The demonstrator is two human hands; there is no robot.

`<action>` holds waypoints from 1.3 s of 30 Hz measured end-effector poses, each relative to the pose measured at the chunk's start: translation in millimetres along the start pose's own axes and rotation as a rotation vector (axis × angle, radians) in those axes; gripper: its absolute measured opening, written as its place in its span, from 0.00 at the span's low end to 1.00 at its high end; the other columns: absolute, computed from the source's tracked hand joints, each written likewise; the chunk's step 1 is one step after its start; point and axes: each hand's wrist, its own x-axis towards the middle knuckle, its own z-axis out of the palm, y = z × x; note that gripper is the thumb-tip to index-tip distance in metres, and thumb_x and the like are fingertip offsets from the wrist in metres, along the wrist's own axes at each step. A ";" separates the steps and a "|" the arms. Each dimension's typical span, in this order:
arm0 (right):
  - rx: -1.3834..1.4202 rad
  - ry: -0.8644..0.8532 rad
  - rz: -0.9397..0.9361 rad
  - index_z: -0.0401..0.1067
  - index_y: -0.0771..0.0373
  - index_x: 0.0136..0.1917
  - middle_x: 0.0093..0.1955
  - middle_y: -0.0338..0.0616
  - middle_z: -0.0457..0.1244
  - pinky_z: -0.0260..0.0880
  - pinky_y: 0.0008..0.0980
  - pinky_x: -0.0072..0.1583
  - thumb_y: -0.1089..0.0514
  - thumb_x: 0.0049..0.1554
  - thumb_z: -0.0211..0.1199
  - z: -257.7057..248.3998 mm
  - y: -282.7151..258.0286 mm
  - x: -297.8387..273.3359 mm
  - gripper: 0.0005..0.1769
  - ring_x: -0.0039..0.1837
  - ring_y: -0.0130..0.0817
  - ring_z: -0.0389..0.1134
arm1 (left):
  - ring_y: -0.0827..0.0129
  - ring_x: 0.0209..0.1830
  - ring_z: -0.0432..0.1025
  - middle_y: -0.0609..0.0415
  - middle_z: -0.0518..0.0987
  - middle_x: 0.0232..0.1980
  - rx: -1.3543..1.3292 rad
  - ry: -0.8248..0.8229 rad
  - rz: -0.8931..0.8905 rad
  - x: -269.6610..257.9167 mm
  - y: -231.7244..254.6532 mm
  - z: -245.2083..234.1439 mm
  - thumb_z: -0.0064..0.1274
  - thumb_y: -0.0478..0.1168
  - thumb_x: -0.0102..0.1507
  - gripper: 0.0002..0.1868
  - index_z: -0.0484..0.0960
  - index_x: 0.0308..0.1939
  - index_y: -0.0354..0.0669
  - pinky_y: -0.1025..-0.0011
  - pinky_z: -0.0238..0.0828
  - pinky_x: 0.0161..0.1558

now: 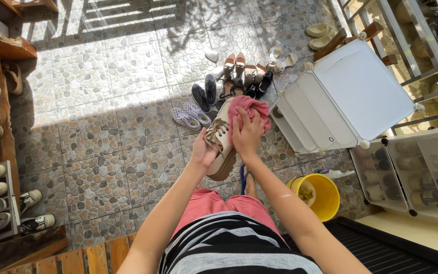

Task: Cleaning and organizing various pairs of shoes on a balcony or patio.

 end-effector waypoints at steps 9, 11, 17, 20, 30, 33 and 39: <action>0.342 -0.310 -0.089 0.74 0.52 0.59 0.59 0.46 0.64 0.64 0.44 0.70 0.57 0.59 0.59 -23.1 69.1 -50.4 0.14 0.65 0.51 0.67 | 0.69 0.40 0.77 0.55 0.82 0.43 -0.066 0.159 0.170 15.7 24.0 -5.3 0.35 0.49 0.76 0.18 0.77 0.49 0.42 0.69 0.75 0.44; 0.299 -0.168 -0.069 0.73 0.53 0.63 0.63 0.51 0.62 0.62 0.46 0.70 0.57 0.62 0.59 -14.8 45.8 -10.2 0.16 0.66 0.54 0.64 | 0.70 0.37 0.77 0.56 0.83 0.42 -0.048 0.104 0.132 12.5 11.3 1.7 0.37 0.50 0.76 0.18 0.78 0.49 0.43 0.69 0.74 0.41; 0.067 -0.025 -0.104 0.71 0.52 0.68 0.65 0.58 0.60 0.58 0.52 0.66 0.59 0.63 0.59 5.2 -2.4 -25.3 0.20 0.63 0.58 0.59 | 0.67 0.42 0.78 0.54 0.83 0.45 -0.183 0.057 0.126 19.4 5.1 5.5 0.38 0.48 0.76 0.18 0.78 0.51 0.40 0.67 0.76 0.48; 0.169 -0.263 -0.163 0.71 0.54 0.66 0.60 0.56 0.62 0.61 0.50 0.62 0.58 0.61 0.59 0.3 6.3 -66.7 0.20 0.59 0.55 0.61 | 0.65 0.46 0.79 0.52 0.83 0.48 -0.170 0.137 0.224 20.9 20.9 8.8 0.35 0.47 0.74 0.19 0.78 0.52 0.39 0.66 0.77 0.54; 0.080 -0.219 -0.265 0.69 0.54 0.71 0.67 0.58 0.60 0.57 0.53 0.68 0.55 0.59 0.62 15.1 -18.8 -67.4 0.27 0.67 0.57 0.58 | 0.60 0.48 0.79 0.46 0.85 0.48 -0.473 -0.030 0.454 35.8 50.2 -42.7 0.36 0.43 0.75 0.19 0.81 0.51 0.34 0.64 0.75 0.55; 0.183 -0.366 -0.446 0.67 0.53 0.71 0.68 0.60 0.58 0.55 0.55 0.69 0.52 0.53 0.65 7.8 -2.2 -96.2 0.32 0.68 0.58 0.57 | 0.60 0.49 0.79 0.46 0.85 0.49 -0.490 0.015 0.522 32.6 60.8 -24.9 0.36 0.45 0.74 0.20 0.80 0.51 0.34 0.63 0.76 0.56; -0.060 -0.293 -0.072 0.67 0.58 0.68 0.58 0.57 0.60 0.59 0.56 0.58 0.50 0.42 0.71 21.0 -31.4 -67.0 0.40 0.60 0.59 0.59 | 0.56 0.60 0.74 0.52 0.81 0.59 -0.438 0.154 0.566 -4.3 4.5 34.5 0.30 0.56 0.71 0.27 0.77 0.59 0.45 0.46 0.66 0.65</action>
